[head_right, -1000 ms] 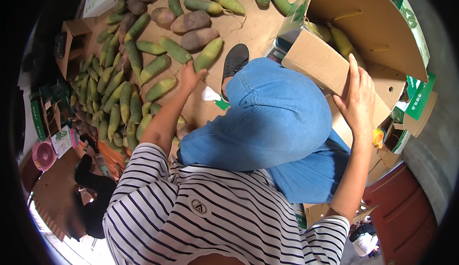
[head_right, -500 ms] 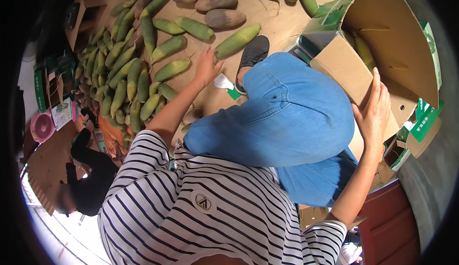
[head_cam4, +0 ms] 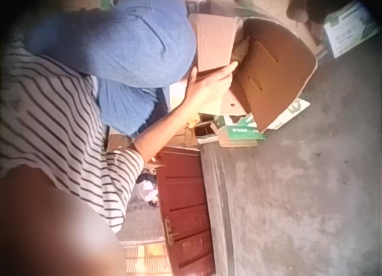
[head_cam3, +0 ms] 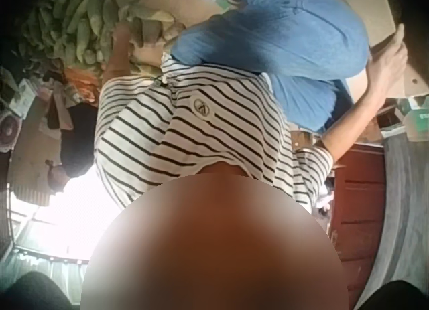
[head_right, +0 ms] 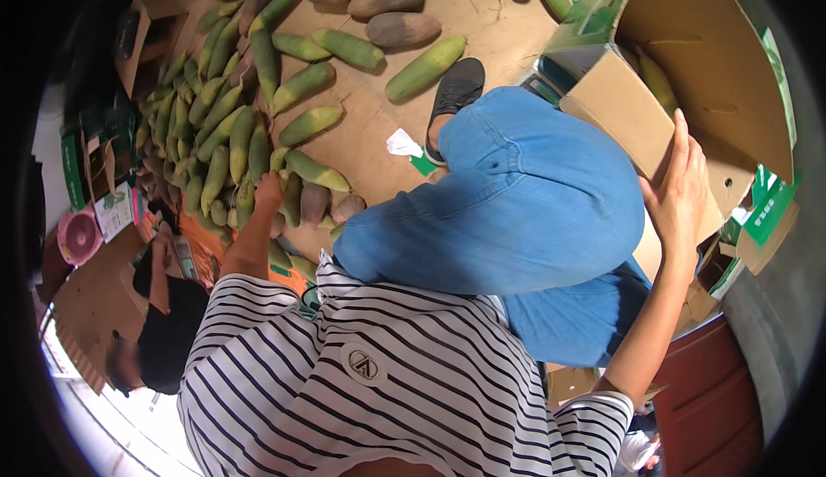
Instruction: Sort and pack green radishes or similar vegetables into cardboard boxes for shipping.
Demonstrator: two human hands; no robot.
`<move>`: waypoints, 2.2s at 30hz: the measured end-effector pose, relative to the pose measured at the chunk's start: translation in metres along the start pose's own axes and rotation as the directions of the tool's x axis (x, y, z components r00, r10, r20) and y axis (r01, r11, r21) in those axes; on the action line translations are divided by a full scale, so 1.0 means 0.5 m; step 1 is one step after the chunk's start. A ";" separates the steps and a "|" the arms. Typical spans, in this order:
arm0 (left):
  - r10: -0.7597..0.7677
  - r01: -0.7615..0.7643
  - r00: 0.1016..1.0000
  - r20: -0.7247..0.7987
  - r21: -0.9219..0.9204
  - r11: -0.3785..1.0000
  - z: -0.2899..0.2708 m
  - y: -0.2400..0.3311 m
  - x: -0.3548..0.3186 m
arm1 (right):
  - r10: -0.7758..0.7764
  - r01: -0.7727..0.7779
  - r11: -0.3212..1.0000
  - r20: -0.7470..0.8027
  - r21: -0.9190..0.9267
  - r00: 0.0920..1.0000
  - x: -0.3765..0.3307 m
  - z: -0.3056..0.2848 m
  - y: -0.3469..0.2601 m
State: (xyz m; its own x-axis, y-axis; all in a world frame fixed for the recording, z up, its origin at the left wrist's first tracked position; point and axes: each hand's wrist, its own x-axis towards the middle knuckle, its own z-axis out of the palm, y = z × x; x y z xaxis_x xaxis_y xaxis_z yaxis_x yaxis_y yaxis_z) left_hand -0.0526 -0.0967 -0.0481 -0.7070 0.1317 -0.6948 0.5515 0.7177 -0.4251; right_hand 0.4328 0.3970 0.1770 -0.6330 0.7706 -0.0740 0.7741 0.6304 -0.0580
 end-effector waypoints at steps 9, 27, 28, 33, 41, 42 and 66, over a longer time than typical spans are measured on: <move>0.051 -0.047 0.988 -0.144 0.033 0.998 0.032 -0.011 -0.028 | -0.006 0.004 0.999 0.035 0.054 0.999 0.000 0.006 0.005; 0.292 -0.837 0.542 -0.788 -0.536 0.107 -0.455 0.403 -0.190 | -0.011 0.013 0.999 -0.030 0.043 0.999 -0.013 0.001 0.009; 0.234 -0.891 0.420 -0.877 -0.448 -0.076 -0.517 0.438 -0.236 | -0.016 0.017 0.999 -0.034 0.050 0.999 -0.016 0.003 0.011; 0.100 -0.806 0.097 -0.990 -0.138 -0.576 -0.755 0.542 -0.473 | -0.035 0.038 0.996 -0.038 0.076 0.999 -0.018 0.000 0.014; 0.329 -0.863 0.147 -0.933 -0.283 -0.419 -0.703 0.658 -0.430 | -0.071 0.075 0.994 -0.061 0.080 0.996 -0.016 0.007 0.022; 0.356 -0.915 0.202 -0.912 -0.305 -0.264 -0.668 0.636 -0.375 | -0.079 0.083 0.994 -0.067 0.065 0.995 -0.016 0.010 0.023; 0.538 -0.655 0.750 -0.386 -0.319 0.685 -0.240 0.581 -0.008 | -0.031 0.031 0.999 -0.003 0.033 1.000 -0.006 0.003 0.011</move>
State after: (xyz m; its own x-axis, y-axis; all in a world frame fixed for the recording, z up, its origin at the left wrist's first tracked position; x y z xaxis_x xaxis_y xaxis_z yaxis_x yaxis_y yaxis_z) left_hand 0.0575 0.1932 -0.0991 -0.4043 0.7486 -0.5255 0.7000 0.6230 0.3490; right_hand 0.4393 0.3980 0.1753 -0.6564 0.7513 -0.0691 0.7540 0.6502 -0.0935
